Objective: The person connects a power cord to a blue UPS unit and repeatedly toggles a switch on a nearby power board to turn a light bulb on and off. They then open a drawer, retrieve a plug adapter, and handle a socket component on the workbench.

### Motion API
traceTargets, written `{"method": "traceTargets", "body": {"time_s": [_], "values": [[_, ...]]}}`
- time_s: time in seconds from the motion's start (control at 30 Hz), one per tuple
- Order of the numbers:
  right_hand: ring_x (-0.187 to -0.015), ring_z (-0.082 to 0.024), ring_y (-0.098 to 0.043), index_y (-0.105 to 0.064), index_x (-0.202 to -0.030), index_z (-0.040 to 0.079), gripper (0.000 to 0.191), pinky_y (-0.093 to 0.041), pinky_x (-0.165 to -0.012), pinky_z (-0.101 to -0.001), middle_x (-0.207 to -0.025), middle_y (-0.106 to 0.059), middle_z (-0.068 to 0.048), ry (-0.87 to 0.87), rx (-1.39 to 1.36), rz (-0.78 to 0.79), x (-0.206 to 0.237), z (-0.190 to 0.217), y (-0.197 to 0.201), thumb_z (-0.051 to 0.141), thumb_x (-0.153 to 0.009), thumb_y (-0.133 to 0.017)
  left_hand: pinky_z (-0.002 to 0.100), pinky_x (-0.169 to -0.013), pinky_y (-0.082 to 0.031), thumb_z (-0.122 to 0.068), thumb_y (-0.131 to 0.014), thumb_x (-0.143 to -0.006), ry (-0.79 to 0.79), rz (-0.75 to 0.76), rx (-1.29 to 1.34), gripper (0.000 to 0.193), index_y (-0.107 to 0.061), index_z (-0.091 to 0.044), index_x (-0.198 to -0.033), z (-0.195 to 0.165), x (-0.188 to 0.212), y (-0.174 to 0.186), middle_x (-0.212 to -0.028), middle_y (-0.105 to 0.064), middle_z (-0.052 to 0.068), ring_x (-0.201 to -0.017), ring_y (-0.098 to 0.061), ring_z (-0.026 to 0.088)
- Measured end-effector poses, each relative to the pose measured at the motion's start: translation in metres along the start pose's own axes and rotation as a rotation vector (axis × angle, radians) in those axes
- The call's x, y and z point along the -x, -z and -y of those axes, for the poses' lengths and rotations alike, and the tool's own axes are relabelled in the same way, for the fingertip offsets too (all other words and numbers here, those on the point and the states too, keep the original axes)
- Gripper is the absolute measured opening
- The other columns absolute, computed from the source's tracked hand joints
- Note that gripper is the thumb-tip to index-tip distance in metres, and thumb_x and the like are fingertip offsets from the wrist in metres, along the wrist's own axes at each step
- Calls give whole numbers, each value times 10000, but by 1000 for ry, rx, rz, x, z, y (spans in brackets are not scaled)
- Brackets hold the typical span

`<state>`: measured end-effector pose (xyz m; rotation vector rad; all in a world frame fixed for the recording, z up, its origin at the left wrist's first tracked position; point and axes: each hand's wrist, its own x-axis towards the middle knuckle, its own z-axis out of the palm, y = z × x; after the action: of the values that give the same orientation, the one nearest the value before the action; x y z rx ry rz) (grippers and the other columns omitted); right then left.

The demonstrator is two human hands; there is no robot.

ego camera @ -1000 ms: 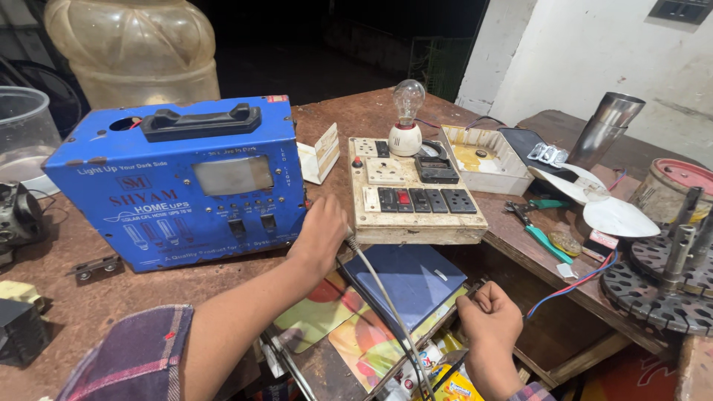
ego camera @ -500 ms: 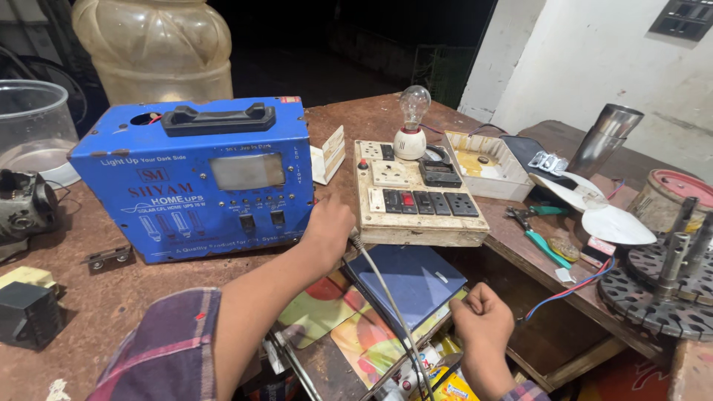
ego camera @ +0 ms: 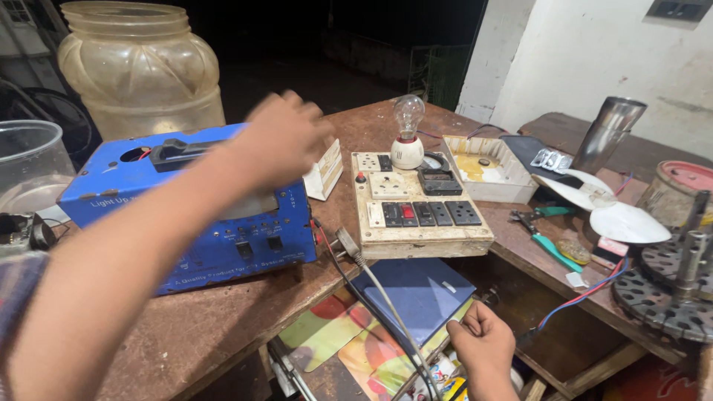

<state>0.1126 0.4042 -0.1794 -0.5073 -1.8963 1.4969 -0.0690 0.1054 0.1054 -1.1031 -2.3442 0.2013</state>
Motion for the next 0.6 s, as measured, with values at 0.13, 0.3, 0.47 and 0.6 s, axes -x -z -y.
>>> {"method": "traceTargets", "body": {"time_s": [0.13, 0.3, 0.47, 0.6], "values": [[-569, -50, -355, -327, -628, 87, 423, -314, -502, -256, -586, -385, 37, -28, 38, 32, 8, 2, -2, -48, -716, -718, 571, -1022, -420, -316, -406, -1008, 139, 44, 317, 418, -565, -168, -1365, 28, 12, 2, -1316, -557, 187, -1178, -523, 456], [-547, -78, -361, -322, -617, 72, 423, -319, -488, -281, -564, -399, 13, -140, 119, 24, 22, 11, -4, -40, -712, -719, 615, -1104, -364, -360, -335, -999, 310, 291, 336, 452, -541, -301, -1396, 29, 8, -1, -1503, -369, 154, -1283, -439, 483], [-562, -81, -353, -322, -621, 68, 411, -305, -499, -286, -577, -377, 20, -176, 95, 57, 27, 19, -7, -40, -700, -710, 591, -1094, -403, -457, -203, -1027, 320, 301, 255, 533, -571, -256, -1357, 24, 9, -3, -1473, -413, 123, -1284, -459, 442], [-567, -76, -354, -328, -614, 70, 403, -303, -509, -275, -572, -368, 28, -145, 95, 55, 28, 20, -8, -45, -688, -706, 601, -1089, -386, -492, -141, -1035, 320, 317, 245, 609, -637, -230, -1272, 26, 7, -6, -1449, -427, 107, -1314, -438, 411]]}}
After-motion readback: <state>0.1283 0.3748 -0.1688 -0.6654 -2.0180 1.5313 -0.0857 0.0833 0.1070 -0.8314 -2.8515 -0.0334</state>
